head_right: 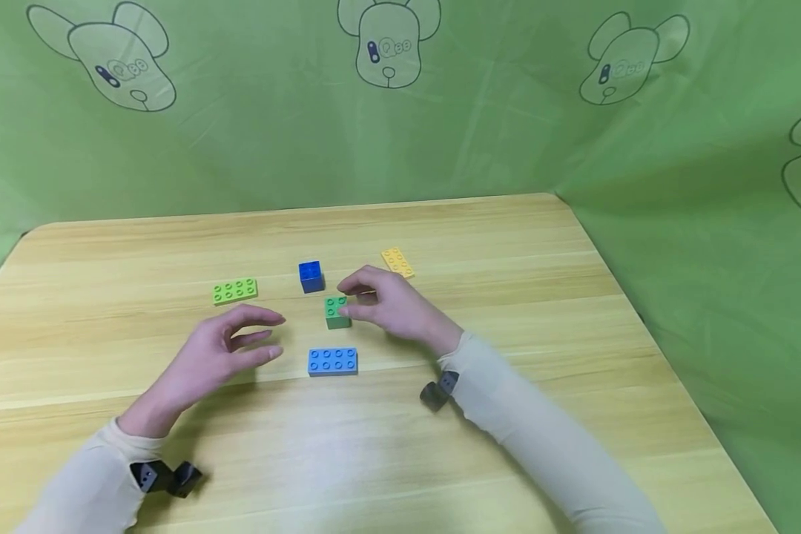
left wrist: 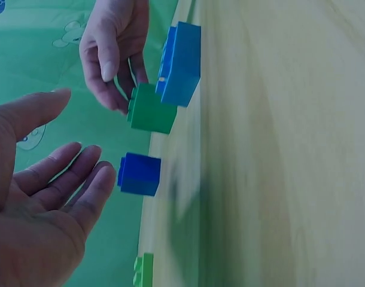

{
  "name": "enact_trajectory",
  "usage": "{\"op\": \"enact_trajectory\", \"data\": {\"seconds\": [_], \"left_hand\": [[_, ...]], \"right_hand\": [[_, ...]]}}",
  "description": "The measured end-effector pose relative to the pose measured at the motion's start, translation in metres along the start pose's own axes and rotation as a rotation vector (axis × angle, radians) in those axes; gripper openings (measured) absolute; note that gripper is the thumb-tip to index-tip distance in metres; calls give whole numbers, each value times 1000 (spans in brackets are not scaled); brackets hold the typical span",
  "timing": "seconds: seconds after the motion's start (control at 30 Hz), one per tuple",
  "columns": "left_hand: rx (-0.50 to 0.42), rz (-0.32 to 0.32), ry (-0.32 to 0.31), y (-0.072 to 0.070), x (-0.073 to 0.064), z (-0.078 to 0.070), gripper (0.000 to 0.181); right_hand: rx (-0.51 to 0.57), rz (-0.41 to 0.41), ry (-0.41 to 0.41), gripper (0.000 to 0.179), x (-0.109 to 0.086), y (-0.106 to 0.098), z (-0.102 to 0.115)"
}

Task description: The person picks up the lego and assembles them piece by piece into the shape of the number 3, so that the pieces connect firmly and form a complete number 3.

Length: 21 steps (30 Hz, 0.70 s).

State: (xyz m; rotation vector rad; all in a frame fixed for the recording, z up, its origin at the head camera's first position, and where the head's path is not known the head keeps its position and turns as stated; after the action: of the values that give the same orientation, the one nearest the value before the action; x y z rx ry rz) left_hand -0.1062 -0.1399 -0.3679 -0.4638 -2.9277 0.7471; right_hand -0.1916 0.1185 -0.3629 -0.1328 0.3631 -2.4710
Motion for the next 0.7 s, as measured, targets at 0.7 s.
{"op": "enact_trajectory", "data": {"seconds": [0.7], "left_hand": [[182, 71, -63, 29, 11, -7, 48]], "right_hand": [[-77, 6, 37, 41, 3, 9, -6]]}}
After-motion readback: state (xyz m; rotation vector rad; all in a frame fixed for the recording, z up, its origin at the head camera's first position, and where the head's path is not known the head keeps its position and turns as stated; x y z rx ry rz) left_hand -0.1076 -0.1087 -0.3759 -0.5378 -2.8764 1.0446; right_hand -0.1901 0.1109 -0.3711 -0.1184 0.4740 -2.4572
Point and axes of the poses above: each hand's wrist, its own x-axis towards the middle knuckle, its own y-axis out of the palm, z = x × y, the point moved 2 cm from there along x, towards the middle knuckle, and after that the axes turned 15 degrees about x, right-handed, at the moved point
